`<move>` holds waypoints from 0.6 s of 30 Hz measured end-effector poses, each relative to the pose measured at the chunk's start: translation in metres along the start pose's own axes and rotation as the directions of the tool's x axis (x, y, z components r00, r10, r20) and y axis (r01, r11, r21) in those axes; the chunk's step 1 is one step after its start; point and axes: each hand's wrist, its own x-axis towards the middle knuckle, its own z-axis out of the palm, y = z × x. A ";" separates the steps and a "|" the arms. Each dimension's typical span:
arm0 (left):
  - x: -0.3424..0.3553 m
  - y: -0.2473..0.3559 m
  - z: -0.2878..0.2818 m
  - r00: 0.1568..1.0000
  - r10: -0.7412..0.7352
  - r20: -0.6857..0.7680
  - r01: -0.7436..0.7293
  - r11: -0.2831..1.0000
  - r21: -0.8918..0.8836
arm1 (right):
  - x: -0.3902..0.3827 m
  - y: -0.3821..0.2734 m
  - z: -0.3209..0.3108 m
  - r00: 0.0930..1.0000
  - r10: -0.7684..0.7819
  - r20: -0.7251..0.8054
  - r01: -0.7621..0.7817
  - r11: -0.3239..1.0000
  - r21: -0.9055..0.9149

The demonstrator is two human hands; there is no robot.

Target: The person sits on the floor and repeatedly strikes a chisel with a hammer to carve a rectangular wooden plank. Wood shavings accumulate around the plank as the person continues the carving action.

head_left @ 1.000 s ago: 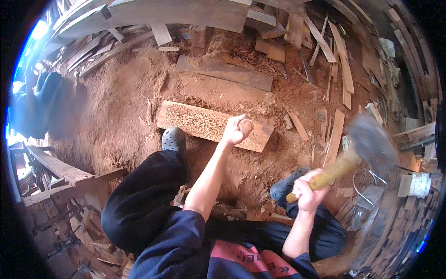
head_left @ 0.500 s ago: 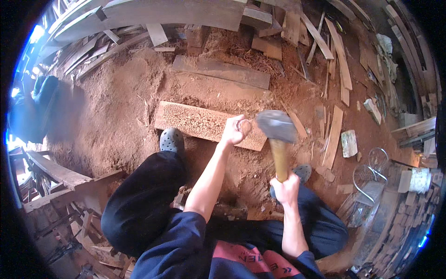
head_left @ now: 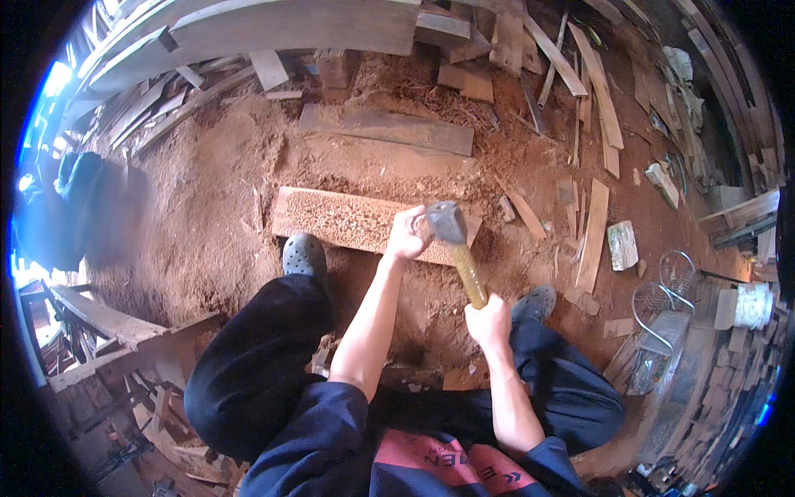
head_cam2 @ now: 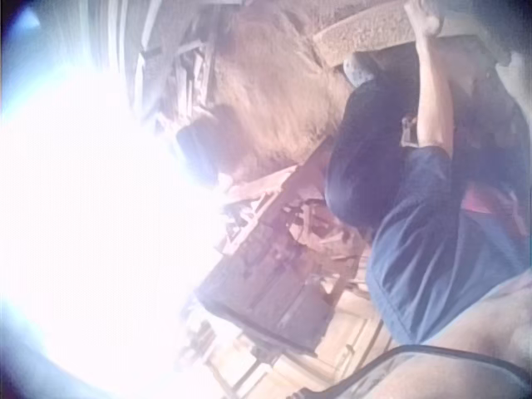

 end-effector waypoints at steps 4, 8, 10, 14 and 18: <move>0.001 -0.001 -0.003 0.998 -0.045 0.049 0.037 0.987 0.160 | -0.008 0.036 0.005 0.993 0.108 0.038 -0.110 0.991 0.070; 0.011 -0.033 -0.039 0.954 0.297 -0.049 -0.300 0.949 -0.097 | -0.012 0.060 0.038 0.900 0.362 0.241 -0.422 0.863 0.278; 0.010 -0.037 -0.056 0.977 -0.167 -0.135 0.056 0.806 -0.590 | -0.007 0.086 0.054 0.846 0.367 0.388 -0.494 0.814 0.307; 0.018 -0.026 -0.051 0.996 0.003 -0.085 -0.006 0.999 -0.041 | 0.008 0.149 0.096 0.887 0.361 0.287 -0.419 0.891 0.175; -0.004 0.019 0.020 0.982 0.033 0.185 -0.103 0.916 0.387 | 0.002 0.115 0.083 0.836 0.391 0.384 -0.512 0.809 0.290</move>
